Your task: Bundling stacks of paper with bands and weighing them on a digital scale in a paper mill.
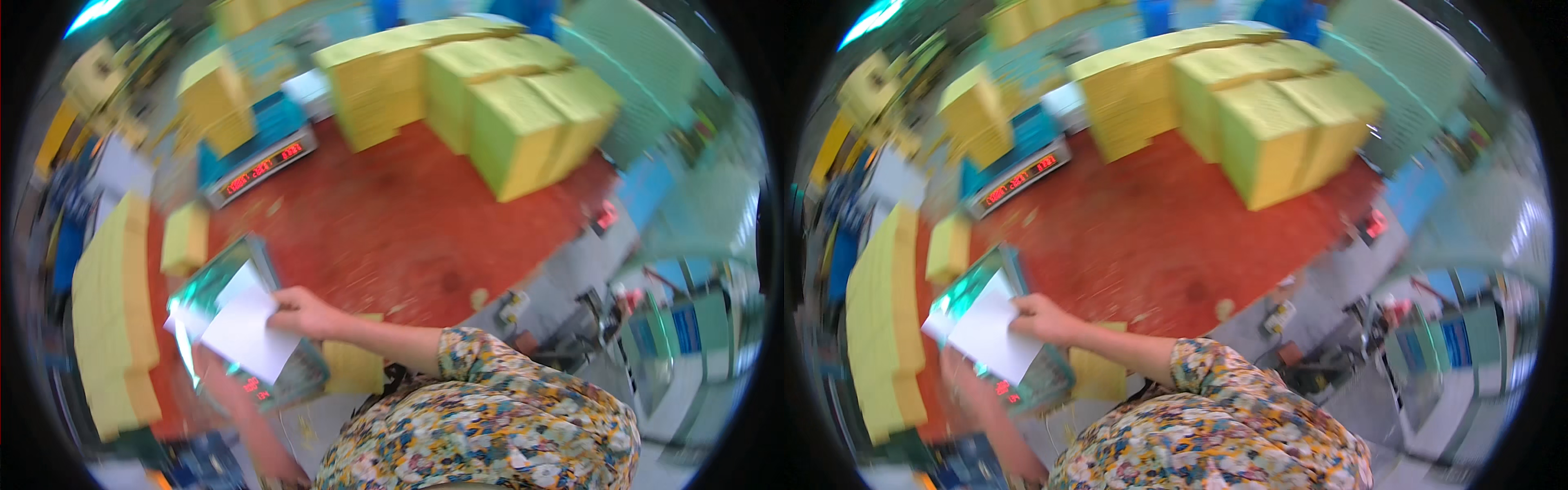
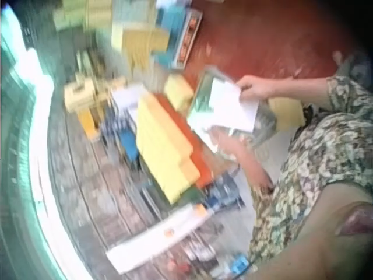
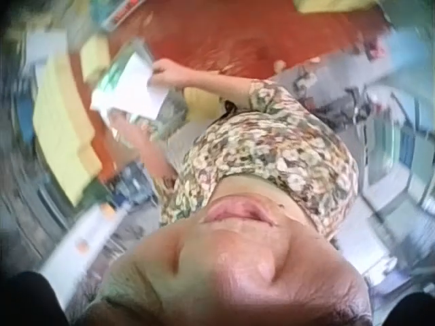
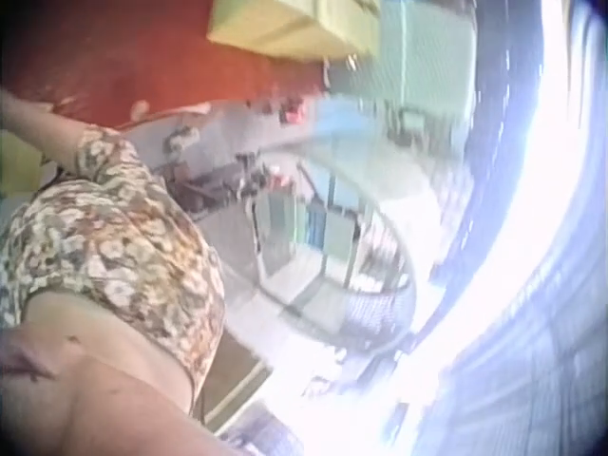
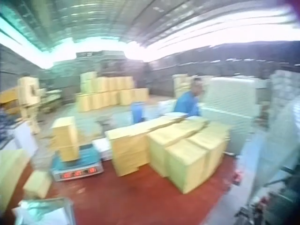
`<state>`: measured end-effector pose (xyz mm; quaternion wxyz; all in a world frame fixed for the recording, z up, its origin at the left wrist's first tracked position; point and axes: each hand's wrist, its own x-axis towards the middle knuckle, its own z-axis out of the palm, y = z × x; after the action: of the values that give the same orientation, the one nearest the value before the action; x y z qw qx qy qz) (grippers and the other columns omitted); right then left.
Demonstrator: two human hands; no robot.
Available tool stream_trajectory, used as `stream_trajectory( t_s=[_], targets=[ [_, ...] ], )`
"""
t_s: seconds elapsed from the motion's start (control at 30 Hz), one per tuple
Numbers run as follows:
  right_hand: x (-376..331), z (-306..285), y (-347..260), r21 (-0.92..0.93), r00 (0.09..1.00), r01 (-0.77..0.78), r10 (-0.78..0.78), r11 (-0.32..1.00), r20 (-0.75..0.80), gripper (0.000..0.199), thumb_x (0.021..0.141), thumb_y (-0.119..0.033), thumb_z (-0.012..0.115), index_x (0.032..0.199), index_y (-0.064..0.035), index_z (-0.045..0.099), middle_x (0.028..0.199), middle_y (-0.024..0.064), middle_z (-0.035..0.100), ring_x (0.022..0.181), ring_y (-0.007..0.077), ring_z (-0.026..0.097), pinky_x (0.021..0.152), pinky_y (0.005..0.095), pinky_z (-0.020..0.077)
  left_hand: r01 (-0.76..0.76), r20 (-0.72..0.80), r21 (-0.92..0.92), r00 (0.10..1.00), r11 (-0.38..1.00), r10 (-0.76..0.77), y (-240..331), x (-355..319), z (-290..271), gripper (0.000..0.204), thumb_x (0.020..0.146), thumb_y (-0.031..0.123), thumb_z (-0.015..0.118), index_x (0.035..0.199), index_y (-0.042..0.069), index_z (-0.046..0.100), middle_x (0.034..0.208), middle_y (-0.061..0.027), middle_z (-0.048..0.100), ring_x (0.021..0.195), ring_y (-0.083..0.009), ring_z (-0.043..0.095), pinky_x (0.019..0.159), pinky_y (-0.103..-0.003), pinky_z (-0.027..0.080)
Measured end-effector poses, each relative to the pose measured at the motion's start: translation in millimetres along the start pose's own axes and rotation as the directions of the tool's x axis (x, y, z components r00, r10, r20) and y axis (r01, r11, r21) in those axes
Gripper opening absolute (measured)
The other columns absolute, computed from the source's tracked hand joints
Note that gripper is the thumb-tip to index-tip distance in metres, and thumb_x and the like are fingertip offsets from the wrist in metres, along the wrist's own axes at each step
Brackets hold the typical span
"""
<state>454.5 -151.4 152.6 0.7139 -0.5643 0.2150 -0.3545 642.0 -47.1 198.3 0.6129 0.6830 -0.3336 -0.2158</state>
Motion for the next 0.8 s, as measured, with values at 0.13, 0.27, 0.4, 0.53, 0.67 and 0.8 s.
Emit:
stream_trajectory(
  t_s=[0.13, 0.27, 0.4, 0.53, 0.67, 0.8],
  targets=[
    [-30.0, -38.6, -39.2, 0.297, 0.983, 0.092, -0.038, 0.950, -0.181, 0.027, 0.084, -0.007, 0.058, 0.109, 0.0013, 0.064, 0.097, 0.0048, 0.067, 0.088, 0.0138, 0.063, 0.076, 0.0321, 0.0514, -0.177, -0.107, -0.048, 0.979, 0.983, 0.171, 53.1, -12.1, -9.2, 0.021, 0.097, 0.013, 0.046, 0.107, -0.002, 0.058, 0.097, -0.0073, 0.060, 0.093, -0.0155, 0.057, 0.082, -0.032, 0.048],
    [-103.6, -121.0, -50.0, 0.039, 0.864, 0.072, -0.042, 0.997, -0.502, 0.026, 0.090, -0.010, 0.057, 0.113, 0.0001, 0.064, 0.101, 0.0037, 0.066, 0.092, 0.0127, 0.062, 0.080, 0.0307, 0.0512, -0.252, 0.313, -0.075, 0.913, 0.965, 0.262, 78.2, -16.6, 69.3, 0.011, 0.094, 0.007, 0.049, 0.096, -0.001, 0.057, 0.087, -0.0033, 0.055, 0.079, -0.0106, 0.054, 0.070, -0.027, 0.045],
    [-184.2, -202.9, -39.3, -0.308, 0.620, -0.197, -0.125, 0.931, -0.774, 0.026, 0.087, -0.010, 0.060, 0.110, 0.0006, 0.059, 0.092, 0.0051, 0.064, 0.086, 0.0122, 0.061, 0.075, 0.0302, 0.0498, -0.344, 0.805, -0.060, 0.538, 0.937, 0.249, 117.0, -42.9, 170.3, 0.011, 0.088, -0.001, 0.054, 0.077, 0.000, 0.055, 0.078, -0.0012, 0.052, 0.068, -0.0068, 0.049, 0.059, -0.022, 0.039],
    [-250.5, -271.1, -40.8, -0.453, 0.387, -0.284, -0.331, 0.845, -0.861, 0.037, 0.086, -0.008, 0.062, 0.122, -0.0026, 0.056, 0.098, 0.0163, 0.068, 0.092, 0.0239, 0.067, 0.081, 0.0357, 0.0529, -0.009, 0.889, -0.292, 0.366, 0.956, 0.275, 186.8, -72.2, 270.7, 0.008, 0.087, 0.006, 0.059, 0.082, 0.001, 0.059, 0.079, -0.0039, 0.059, 0.063, -0.0091, 0.053, 0.055, -0.023, 0.043],
    [-275.7, -308.9, -40.0, -0.518, 0.347, -0.330, -0.409, 0.789, -0.844, 0.039, 0.086, -0.009, 0.061, 0.124, -0.0054, 0.054, 0.094, 0.0213, 0.068, 0.087, 0.0340, 0.070, 0.076, 0.0411, 0.0544, 0.356, 0.862, -0.443, 0.420, 0.822, 0.283, 223.4, -94.9, 395.9, 0.012, 0.089, 0.014, 0.063, 0.091, 0.002, 0.061, 0.077, -0.0039, 0.062, 0.057, -0.0104, 0.054, 0.050, -0.024, 0.043],
    [-277.2, -307.2, -45.1, -0.565, 0.488, -0.349, -0.370, 0.748, -0.791, 0.039, 0.088, -0.010, 0.058, 0.126, -0.0069, 0.052, 0.095, 0.0228, 0.067, 0.087, 0.0384, 0.067, 0.074, 0.0429, 0.0528, 0.392, 0.888, -0.244, 0.459, 0.887, 0.041, 185.0, -88.1, 480.4, 0.011, 0.089, 0.016, 0.064, 0.085, 0.007, 0.060, 0.070, -0.0021, 0.061, 0.053, -0.0094, 0.054, 0.045, -0.022, 0.039]
  ],
)
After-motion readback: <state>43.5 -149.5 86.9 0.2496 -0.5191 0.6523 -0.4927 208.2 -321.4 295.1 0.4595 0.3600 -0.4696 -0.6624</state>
